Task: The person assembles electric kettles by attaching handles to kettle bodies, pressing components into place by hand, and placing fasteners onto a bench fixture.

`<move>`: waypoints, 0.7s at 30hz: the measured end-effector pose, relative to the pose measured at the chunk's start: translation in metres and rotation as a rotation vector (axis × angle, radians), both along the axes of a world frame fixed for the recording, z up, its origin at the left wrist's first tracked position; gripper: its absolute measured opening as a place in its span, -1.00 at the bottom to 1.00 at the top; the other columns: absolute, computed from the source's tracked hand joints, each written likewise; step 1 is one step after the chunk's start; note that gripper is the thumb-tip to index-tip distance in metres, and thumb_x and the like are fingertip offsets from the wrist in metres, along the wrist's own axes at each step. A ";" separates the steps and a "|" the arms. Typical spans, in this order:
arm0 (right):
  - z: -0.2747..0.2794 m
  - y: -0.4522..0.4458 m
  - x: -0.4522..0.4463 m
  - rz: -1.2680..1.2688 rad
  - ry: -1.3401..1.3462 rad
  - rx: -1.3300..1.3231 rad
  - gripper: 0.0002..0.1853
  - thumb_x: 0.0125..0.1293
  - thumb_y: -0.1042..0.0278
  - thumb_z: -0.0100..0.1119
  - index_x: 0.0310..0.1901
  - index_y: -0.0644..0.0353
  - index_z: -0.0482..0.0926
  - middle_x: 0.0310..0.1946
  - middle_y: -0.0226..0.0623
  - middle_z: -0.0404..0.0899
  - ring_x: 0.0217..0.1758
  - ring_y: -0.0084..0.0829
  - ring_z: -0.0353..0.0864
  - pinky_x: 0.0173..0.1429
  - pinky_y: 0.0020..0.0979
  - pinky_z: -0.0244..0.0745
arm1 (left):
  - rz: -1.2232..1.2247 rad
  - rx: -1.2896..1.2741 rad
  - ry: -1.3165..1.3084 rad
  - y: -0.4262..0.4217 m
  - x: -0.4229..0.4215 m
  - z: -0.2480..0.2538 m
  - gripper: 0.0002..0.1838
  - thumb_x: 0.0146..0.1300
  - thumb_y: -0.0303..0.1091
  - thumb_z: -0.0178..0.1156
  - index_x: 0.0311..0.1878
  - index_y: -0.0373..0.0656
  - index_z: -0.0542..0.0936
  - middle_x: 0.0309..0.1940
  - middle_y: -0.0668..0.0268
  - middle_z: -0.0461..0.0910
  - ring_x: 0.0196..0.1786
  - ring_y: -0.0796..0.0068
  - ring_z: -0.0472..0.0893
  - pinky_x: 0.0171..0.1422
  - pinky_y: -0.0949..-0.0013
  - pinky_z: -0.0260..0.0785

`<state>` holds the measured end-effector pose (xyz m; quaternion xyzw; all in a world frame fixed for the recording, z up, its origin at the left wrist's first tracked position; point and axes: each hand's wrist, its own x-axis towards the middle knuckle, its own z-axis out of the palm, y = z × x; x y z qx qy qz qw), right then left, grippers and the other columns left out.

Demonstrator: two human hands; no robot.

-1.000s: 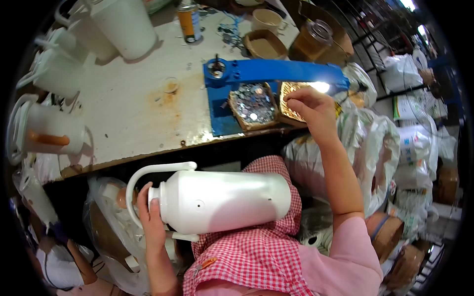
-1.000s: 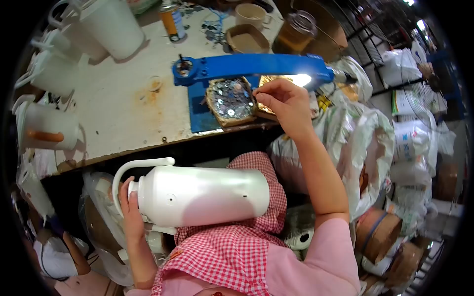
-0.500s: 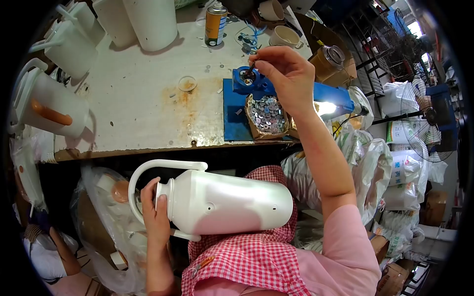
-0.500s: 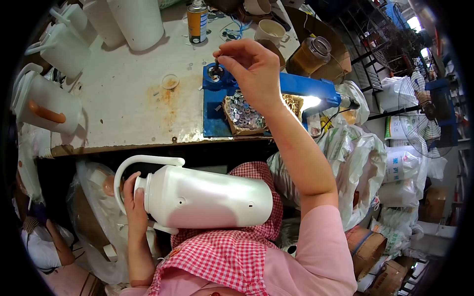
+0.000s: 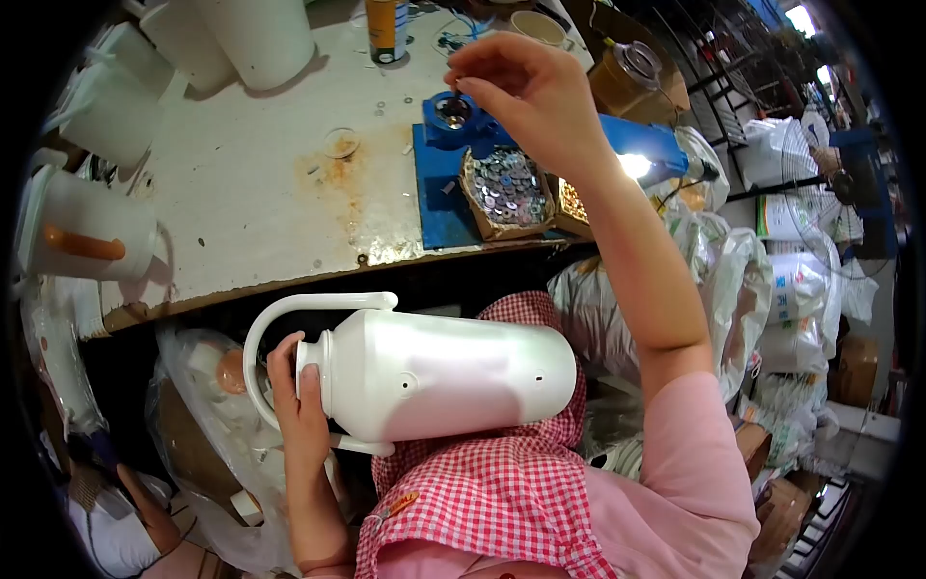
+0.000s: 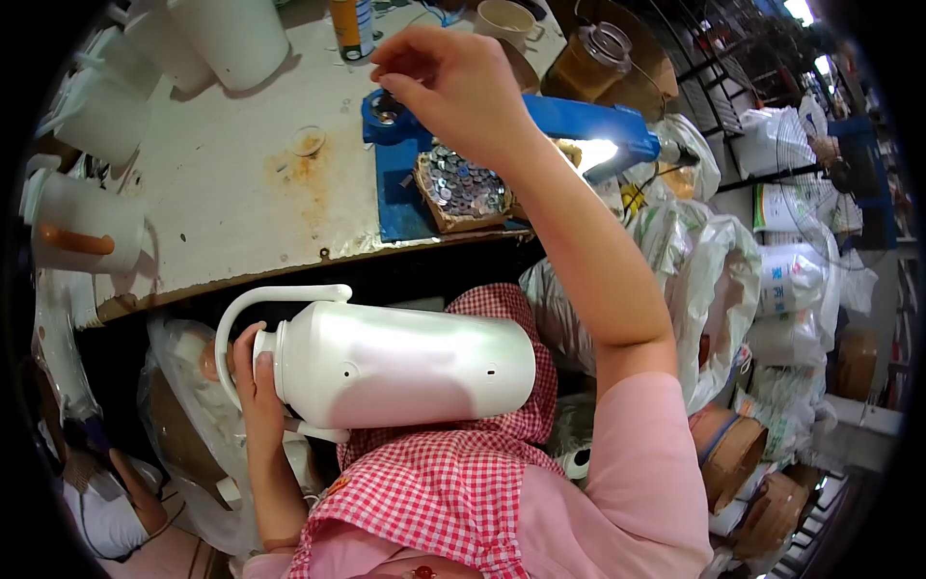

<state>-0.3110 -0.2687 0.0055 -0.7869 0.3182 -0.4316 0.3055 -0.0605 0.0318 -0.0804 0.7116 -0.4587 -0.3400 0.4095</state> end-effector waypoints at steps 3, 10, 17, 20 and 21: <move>0.009 0.002 -0.001 0.011 0.033 0.011 -0.77 0.32 0.56 0.31 0.01 0.30 0.67 -0.16 -0.24 0.78 -0.07 -0.49 0.78 0.10 -0.48 0.66 | -0.006 -0.009 0.007 -0.004 -0.002 0.000 -0.59 0.50 -0.33 -0.03 0.34 -0.25 0.41 0.24 0.12 0.41 0.31 0.23 0.40 0.49 0.24 0.15; -0.040 0.062 -0.059 -0.039 -0.152 0.511 -0.87 0.29 0.50 0.33 -0.15 0.27 0.72 -0.22 -0.30 0.76 -0.22 -0.48 0.76 -0.05 -0.47 0.66 | 0.020 0.034 0.039 0.000 0.001 -0.001 -0.58 0.51 -0.33 -0.05 0.35 -0.24 0.41 0.26 0.13 0.40 0.33 0.26 0.39 0.49 0.24 0.14; -0.098 0.048 -0.058 -0.189 0.681 0.042 -0.89 0.20 0.33 0.33 -0.31 0.13 0.76 -0.22 -0.28 0.73 -0.03 -0.18 0.65 0.11 -0.25 0.56 | 0.026 0.040 0.088 -0.007 0.001 -0.005 -0.57 0.51 -0.30 -0.04 0.36 -0.26 0.41 0.27 0.13 0.41 0.34 0.27 0.38 0.50 0.25 0.13; -0.103 0.044 -0.055 -0.143 0.801 -0.042 -0.87 0.19 0.34 0.32 -0.24 0.10 0.77 -0.19 -0.30 0.73 0.05 -0.19 0.62 0.17 -0.20 0.53 | 0.036 0.039 0.061 -0.008 -0.001 -0.001 -0.56 0.51 -0.29 -0.04 0.36 -0.26 0.41 0.27 0.13 0.41 0.33 0.26 0.39 0.49 0.25 0.14; -0.104 0.045 -0.056 -0.134 0.803 -0.043 -0.87 0.19 0.34 0.32 -0.24 0.10 0.77 -0.19 -0.30 0.73 0.05 -0.19 0.62 0.17 -0.20 0.53 | 0.040 0.039 0.037 -0.007 -0.002 0.000 -0.56 0.51 -0.29 -0.04 0.36 -0.26 0.41 0.27 0.13 0.41 0.33 0.26 0.39 0.49 0.25 0.15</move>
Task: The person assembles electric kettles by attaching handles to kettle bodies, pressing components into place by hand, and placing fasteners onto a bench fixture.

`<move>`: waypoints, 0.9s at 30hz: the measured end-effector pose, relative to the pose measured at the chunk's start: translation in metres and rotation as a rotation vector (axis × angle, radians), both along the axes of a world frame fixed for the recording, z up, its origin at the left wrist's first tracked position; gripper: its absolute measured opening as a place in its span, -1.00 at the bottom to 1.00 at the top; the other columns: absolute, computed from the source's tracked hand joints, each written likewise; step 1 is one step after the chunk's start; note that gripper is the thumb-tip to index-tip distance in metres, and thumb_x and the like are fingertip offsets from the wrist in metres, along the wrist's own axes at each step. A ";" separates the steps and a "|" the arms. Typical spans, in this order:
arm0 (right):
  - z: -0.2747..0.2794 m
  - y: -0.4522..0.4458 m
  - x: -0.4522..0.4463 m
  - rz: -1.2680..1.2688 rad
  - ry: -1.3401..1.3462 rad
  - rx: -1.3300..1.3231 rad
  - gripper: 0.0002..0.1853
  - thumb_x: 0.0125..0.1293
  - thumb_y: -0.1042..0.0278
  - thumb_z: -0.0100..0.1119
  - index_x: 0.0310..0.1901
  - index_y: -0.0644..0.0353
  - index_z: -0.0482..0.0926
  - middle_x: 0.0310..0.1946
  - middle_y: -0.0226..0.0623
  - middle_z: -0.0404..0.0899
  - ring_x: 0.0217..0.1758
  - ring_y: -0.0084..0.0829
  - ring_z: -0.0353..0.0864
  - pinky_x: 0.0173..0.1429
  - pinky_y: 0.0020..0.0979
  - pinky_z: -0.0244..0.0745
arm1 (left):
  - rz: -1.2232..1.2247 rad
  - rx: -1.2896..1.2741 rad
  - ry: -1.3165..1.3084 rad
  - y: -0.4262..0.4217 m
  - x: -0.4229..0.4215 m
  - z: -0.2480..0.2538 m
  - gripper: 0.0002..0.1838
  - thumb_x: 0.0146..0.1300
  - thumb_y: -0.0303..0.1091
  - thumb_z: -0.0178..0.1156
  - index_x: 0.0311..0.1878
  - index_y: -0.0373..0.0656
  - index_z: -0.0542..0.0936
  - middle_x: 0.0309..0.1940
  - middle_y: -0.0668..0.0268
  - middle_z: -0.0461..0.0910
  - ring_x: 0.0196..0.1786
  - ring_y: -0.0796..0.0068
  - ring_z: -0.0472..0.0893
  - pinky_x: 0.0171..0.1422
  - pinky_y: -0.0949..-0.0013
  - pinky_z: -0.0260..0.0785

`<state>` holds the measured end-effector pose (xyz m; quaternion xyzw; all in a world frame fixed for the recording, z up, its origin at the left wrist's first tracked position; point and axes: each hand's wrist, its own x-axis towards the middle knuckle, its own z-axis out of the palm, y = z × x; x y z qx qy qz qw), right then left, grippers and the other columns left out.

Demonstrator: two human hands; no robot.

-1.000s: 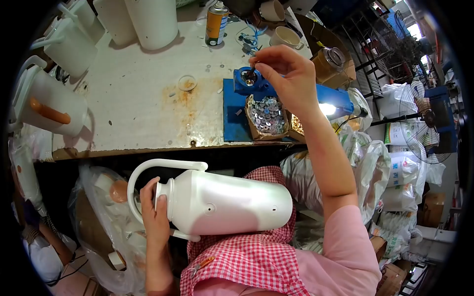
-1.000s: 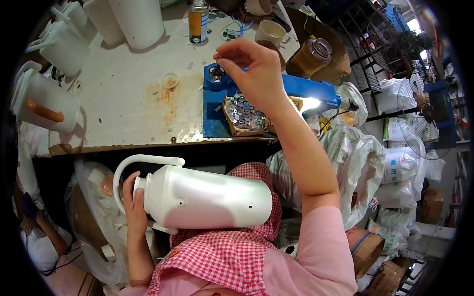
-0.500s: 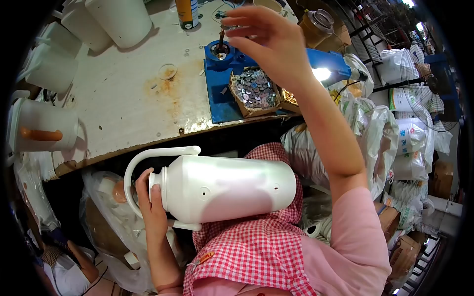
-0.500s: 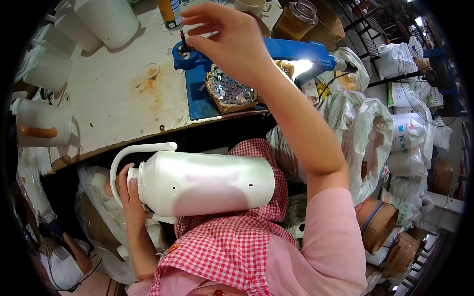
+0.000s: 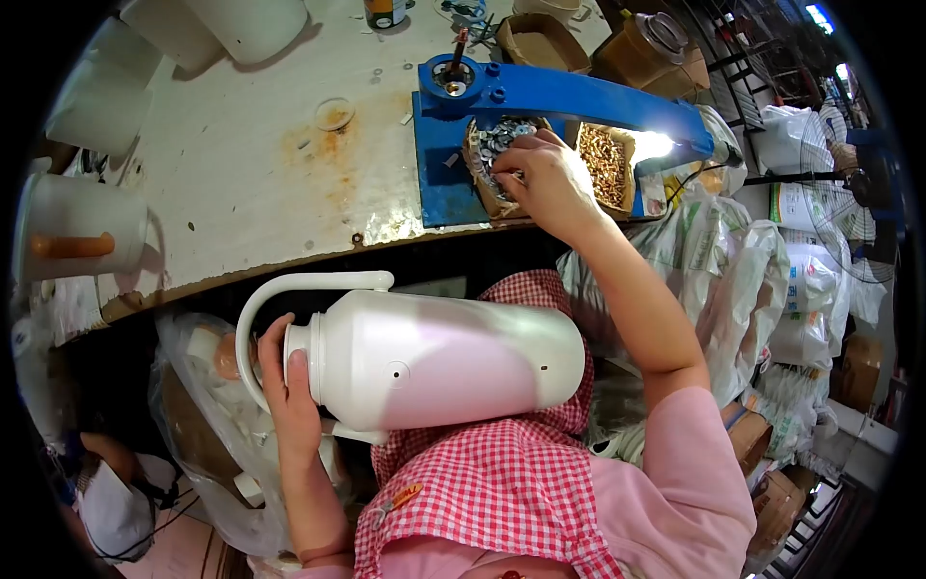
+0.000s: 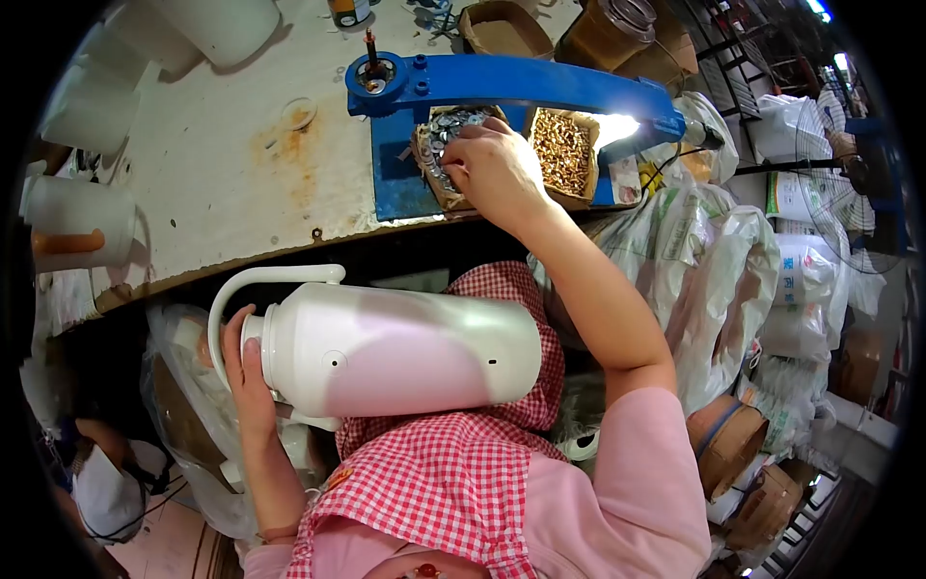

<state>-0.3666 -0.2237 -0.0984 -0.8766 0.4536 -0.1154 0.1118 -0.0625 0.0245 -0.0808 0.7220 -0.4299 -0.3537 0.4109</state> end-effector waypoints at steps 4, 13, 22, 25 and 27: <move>0.003 0.009 -0.003 -0.094 -0.221 0.085 -0.87 0.21 0.34 0.32 -0.23 0.11 0.75 -0.22 -0.26 0.74 -0.05 -0.14 0.68 0.07 -0.17 0.57 | -0.011 -0.009 0.038 0.001 0.004 -0.006 -0.56 0.51 -0.29 -0.04 0.36 -0.26 0.41 0.27 0.13 0.42 0.33 0.26 0.40 0.49 0.25 0.16; 0.024 0.023 -0.016 -0.090 -0.503 0.066 -0.89 0.24 0.49 0.35 -0.20 0.17 0.76 -0.22 -0.27 0.76 -0.38 -0.34 0.70 -0.25 -0.38 0.61 | -0.003 -0.020 0.054 0.001 0.004 -0.007 -0.57 0.48 -0.33 -0.01 0.35 -0.26 0.42 0.24 0.14 0.43 0.31 0.28 0.40 0.48 0.25 0.16; 0.099 -0.029 0.046 0.083 -0.974 -0.287 -0.86 0.21 0.67 0.36 -0.20 0.28 0.72 -0.21 -0.29 0.79 -0.26 -0.57 0.72 -0.17 -0.57 0.60 | -0.007 -0.057 0.085 0.003 0.004 -0.007 -0.59 0.46 -0.37 0.00 0.32 -0.27 0.43 0.18 0.15 0.42 0.27 0.27 0.41 0.46 0.25 0.17; 0.102 -0.041 0.056 0.148 -0.882 -0.340 -0.87 0.20 0.67 0.36 -0.22 0.28 0.71 -0.18 -0.28 0.80 -0.23 -0.52 0.76 -0.15 -0.52 0.64 | -0.012 -0.077 0.049 0.004 0.005 -0.008 -0.58 0.45 -0.36 0.01 0.31 -0.28 0.43 0.16 0.15 0.43 0.25 0.26 0.42 0.45 0.25 0.18; 0.097 -0.045 0.057 0.191 -0.734 -0.458 -0.85 0.12 0.63 0.38 -0.28 0.20 0.67 -0.20 -0.32 0.79 -0.24 -0.37 0.79 -0.20 -0.41 0.68 | -0.015 -0.077 0.027 0.005 0.006 -0.008 -0.58 0.45 -0.36 0.01 0.31 -0.28 0.43 0.14 0.14 0.43 0.23 0.26 0.42 0.44 0.25 0.18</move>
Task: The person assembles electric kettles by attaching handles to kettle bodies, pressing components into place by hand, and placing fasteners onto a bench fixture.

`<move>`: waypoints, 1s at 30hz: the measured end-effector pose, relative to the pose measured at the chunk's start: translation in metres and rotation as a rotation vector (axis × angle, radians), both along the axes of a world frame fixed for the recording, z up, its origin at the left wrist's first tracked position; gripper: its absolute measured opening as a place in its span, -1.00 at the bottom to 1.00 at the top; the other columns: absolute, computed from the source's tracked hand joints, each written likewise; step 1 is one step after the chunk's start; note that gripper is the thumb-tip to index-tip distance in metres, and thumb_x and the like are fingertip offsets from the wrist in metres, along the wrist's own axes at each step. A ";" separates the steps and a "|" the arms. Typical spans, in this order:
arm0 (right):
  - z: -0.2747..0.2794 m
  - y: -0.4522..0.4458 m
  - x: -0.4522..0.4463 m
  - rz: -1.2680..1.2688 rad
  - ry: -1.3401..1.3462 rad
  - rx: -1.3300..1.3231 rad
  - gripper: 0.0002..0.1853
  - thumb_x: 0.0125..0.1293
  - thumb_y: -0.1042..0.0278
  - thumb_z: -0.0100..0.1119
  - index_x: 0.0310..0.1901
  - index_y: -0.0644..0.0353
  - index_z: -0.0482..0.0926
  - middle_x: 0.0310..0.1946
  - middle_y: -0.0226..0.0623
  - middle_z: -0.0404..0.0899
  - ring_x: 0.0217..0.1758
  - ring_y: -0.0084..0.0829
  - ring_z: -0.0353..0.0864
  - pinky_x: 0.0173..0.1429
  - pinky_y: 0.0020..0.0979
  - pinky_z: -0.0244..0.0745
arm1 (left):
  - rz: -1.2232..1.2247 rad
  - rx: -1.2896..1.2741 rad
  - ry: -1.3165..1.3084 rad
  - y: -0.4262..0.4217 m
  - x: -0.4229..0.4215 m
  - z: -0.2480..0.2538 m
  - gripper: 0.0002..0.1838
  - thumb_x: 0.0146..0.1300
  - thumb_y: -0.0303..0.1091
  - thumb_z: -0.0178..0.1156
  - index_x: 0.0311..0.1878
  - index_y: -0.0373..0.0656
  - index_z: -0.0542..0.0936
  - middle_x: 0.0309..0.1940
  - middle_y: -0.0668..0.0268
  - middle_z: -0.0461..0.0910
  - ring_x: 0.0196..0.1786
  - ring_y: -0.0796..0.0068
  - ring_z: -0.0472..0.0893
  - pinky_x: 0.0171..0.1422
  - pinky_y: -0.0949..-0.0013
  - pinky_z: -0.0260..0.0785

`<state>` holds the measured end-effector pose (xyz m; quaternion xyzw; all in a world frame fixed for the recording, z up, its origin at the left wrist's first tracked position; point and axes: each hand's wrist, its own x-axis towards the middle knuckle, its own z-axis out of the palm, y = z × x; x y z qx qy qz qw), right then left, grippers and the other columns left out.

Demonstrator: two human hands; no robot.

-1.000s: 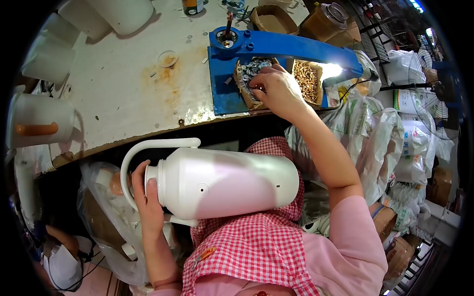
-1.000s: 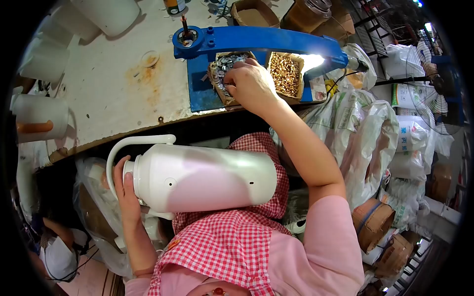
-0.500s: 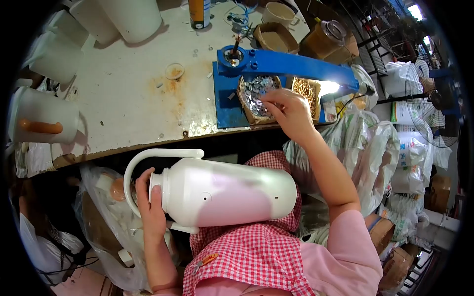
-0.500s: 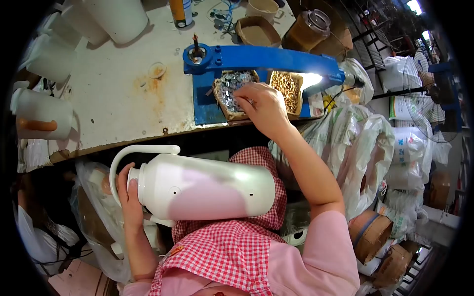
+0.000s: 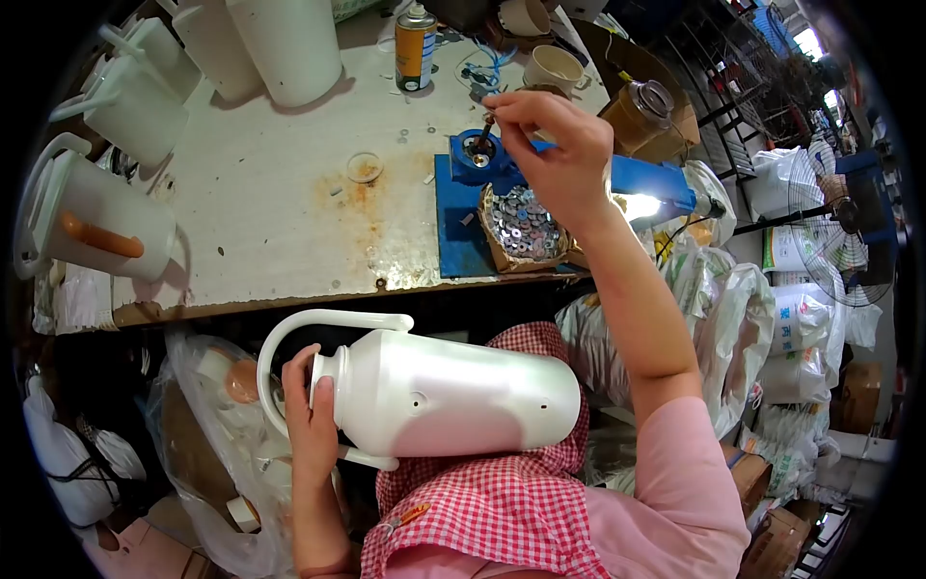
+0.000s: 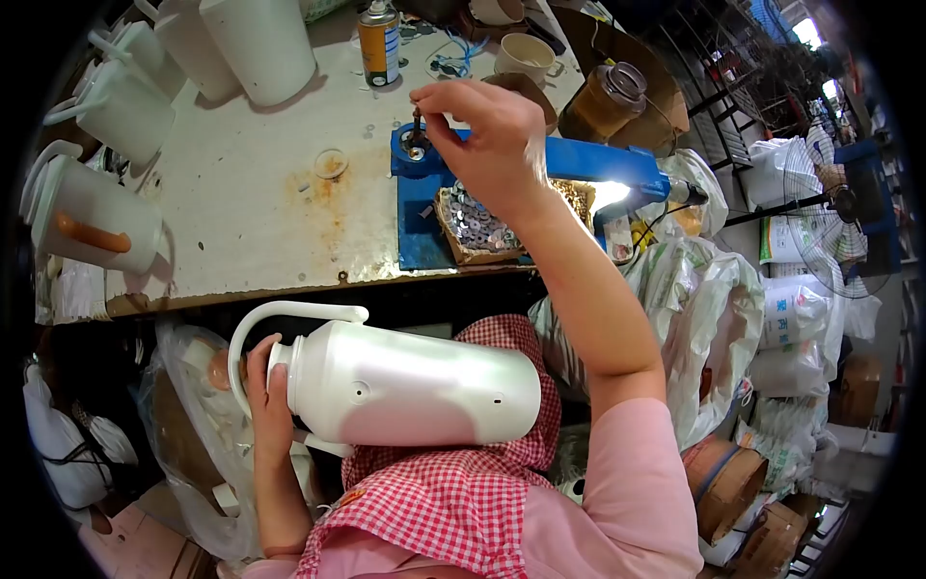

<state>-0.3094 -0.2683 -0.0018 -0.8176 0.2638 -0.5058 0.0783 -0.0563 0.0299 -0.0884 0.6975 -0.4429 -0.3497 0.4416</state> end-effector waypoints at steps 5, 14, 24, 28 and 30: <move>0.007 -0.004 -0.003 -0.037 0.154 -0.232 -0.83 0.07 0.58 0.40 -0.33 0.13 0.62 -0.21 -0.39 0.78 -0.26 -0.31 0.77 -0.22 -0.35 0.66 | -0.015 0.008 -0.002 -0.004 -0.001 0.003 -0.57 0.42 -0.34 0.04 0.30 -0.28 0.43 0.10 0.15 0.42 0.16 0.28 0.43 0.38 0.26 0.22; 0.005 -0.003 -0.007 -0.065 0.315 -0.376 -0.82 0.05 0.62 0.40 -0.33 0.16 0.62 -0.20 -0.36 0.79 -0.32 -0.34 0.75 -0.27 -0.40 0.63 | -0.010 -0.012 0.009 -0.004 -0.001 -0.001 -0.57 0.43 -0.33 0.05 0.30 -0.26 0.43 0.03 0.16 0.40 0.10 0.28 0.44 0.32 0.29 0.25; -0.021 0.076 -0.040 0.007 -0.387 0.224 -0.56 0.33 0.59 0.27 0.22 0.21 0.42 0.04 -0.14 0.67 0.05 -0.34 0.69 0.13 -0.35 0.60 | -0.068 0.018 -0.302 0.005 0.031 0.057 -0.68 0.44 -0.26 0.09 0.16 -0.21 0.52 0.05 0.14 0.55 0.12 0.18 0.52 0.30 0.26 0.31; -0.054 0.153 -0.068 0.063 -0.397 0.929 -0.55 0.60 0.05 -0.12 0.16 0.34 0.41 -0.14 -0.19 0.68 -0.03 -0.39 0.67 0.17 -0.34 0.54 | 0.275 -0.065 -0.059 0.040 0.084 0.069 -0.53 0.56 0.01 -0.14 0.16 -0.22 0.48 0.05 0.24 0.53 0.14 0.37 0.53 0.31 0.32 0.33; -0.052 0.159 -0.034 0.441 -0.408 1.182 -0.42 0.53 0.04 0.07 0.33 0.37 0.33 -0.06 -0.19 0.67 0.01 -0.44 0.63 0.25 -0.36 0.47 | 0.394 -0.089 0.063 0.036 0.093 0.077 -0.55 0.54 -0.03 -0.09 0.19 -0.20 0.48 0.03 0.28 0.55 0.09 0.42 0.56 0.25 0.36 0.38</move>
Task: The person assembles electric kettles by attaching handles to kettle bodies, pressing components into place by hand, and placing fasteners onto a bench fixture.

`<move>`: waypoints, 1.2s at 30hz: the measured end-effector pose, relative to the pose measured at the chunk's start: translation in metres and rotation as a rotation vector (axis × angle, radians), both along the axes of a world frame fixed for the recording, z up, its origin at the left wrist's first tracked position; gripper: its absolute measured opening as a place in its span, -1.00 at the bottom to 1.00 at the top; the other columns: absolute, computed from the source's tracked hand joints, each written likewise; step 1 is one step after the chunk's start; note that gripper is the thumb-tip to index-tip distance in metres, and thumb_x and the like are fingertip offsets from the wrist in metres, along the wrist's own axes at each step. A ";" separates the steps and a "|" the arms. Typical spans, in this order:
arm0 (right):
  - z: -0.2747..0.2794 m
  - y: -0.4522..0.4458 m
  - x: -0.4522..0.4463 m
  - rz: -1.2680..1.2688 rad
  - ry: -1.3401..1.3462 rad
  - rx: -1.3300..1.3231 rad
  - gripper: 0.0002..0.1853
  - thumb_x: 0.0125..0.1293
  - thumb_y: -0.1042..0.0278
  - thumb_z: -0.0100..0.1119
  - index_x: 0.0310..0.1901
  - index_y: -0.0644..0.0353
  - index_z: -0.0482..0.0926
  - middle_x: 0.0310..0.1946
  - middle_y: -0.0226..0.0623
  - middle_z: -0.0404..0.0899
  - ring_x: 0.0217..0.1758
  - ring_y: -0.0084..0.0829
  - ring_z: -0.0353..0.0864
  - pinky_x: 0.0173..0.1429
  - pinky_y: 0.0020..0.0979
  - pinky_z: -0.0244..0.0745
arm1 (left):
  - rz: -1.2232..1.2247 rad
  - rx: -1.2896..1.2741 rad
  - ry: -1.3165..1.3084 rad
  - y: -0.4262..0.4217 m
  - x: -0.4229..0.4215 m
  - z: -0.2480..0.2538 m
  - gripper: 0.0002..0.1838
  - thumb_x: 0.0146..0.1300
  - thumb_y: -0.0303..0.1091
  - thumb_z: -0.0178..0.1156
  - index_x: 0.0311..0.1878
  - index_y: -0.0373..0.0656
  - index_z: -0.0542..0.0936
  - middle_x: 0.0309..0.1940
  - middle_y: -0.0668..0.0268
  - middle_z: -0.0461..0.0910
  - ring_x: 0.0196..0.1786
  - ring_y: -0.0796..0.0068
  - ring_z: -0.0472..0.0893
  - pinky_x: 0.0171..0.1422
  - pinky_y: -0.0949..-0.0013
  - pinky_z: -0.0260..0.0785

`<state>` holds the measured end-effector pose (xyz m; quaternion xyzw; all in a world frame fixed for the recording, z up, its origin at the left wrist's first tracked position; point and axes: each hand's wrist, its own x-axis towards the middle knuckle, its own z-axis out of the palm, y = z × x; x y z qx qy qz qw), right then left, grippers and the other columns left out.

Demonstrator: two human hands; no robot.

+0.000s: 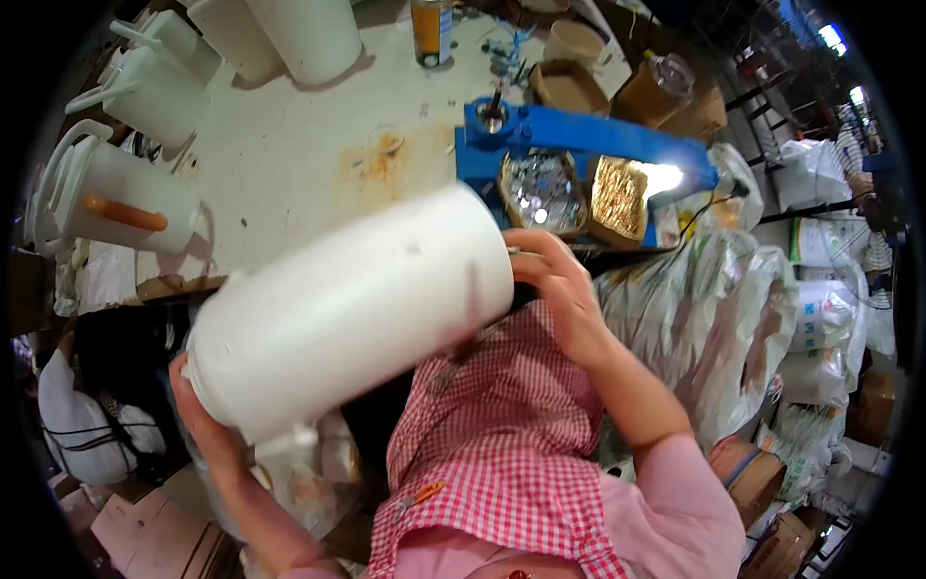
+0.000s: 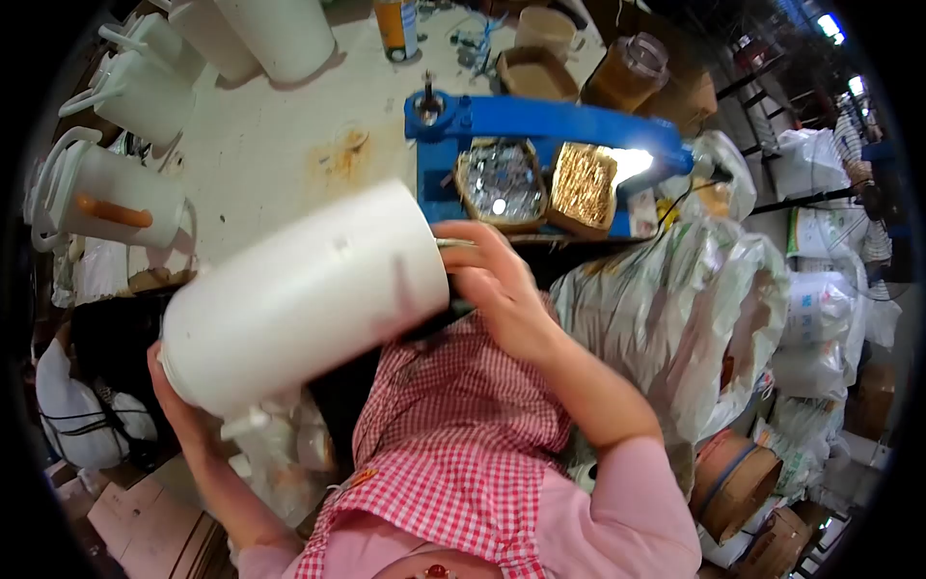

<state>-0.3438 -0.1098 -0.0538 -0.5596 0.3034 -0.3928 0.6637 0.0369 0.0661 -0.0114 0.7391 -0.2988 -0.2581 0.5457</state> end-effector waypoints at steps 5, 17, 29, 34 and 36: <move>0.043 -0.046 0.077 0.023 -0.072 -0.020 -0.62 0.42 0.30 0.29 0.12 0.39 0.51 -0.13 -0.24 0.68 -0.10 -0.50 0.67 -0.04 -0.41 0.62 | 0.131 0.100 -0.233 -0.019 0.038 -0.006 -0.62 0.53 -0.15 -0.10 0.22 -0.11 0.51 -0.01 0.37 0.60 0.03 0.60 0.58 0.07 0.48 0.45; 0.035 -0.104 -0.033 -0.651 -0.028 -0.212 -0.52 0.25 0.30 0.53 0.10 0.35 0.58 -0.09 -0.29 0.72 -0.11 -0.50 0.69 0.07 -0.45 0.59 | -0.370 -0.178 0.037 -0.214 -0.058 0.008 -0.53 0.64 0.01 -0.21 0.16 -0.21 0.46 -0.10 0.29 0.55 -0.05 0.48 0.55 0.05 0.38 0.43; 0.003 -0.126 -0.129 -0.714 0.012 -0.255 -0.40 0.29 0.28 0.48 0.26 0.39 0.46 0.02 -0.24 0.69 0.04 -0.46 0.68 0.21 -0.43 0.52 | -0.523 -0.138 -0.271 -0.257 -0.131 -0.025 -0.57 0.61 0.04 -0.23 0.17 -0.11 0.40 -0.23 0.06 0.65 -0.18 0.15 0.64 -0.04 0.18 0.45; 0.003 -0.127 -0.122 -0.726 -0.010 -0.225 -0.52 0.27 0.35 0.51 0.13 0.35 0.53 -0.02 -0.29 0.69 -0.02 -0.52 0.65 0.18 -0.45 0.51 | -0.530 -0.100 -0.135 -0.258 -0.131 -0.022 -0.55 0.61 0.06 -0.26 0.18 -0.10 0.39 -0.20 0.05 0.66 -0.13 0.19 0.65 0.02 0.19 0.44; 0.006 -0.126 -0.119 -0.731 0.007 -0.230 -0.53 0.27 0.36 0.50 0.13 0.36 0.54 -0.03 -0.29 0.69 -0.02 -0.52 0.66 0.17 -0.46 0.51 | -0.531 -0.088 -0.143 -0.259 -0.129 -0.024 -0.54 0.61 0.07 -0.27 0.19 -0.09 0.39 -0.19 0.05 0.67 -0.12 0.20 0.65 0.04 0.19 0.44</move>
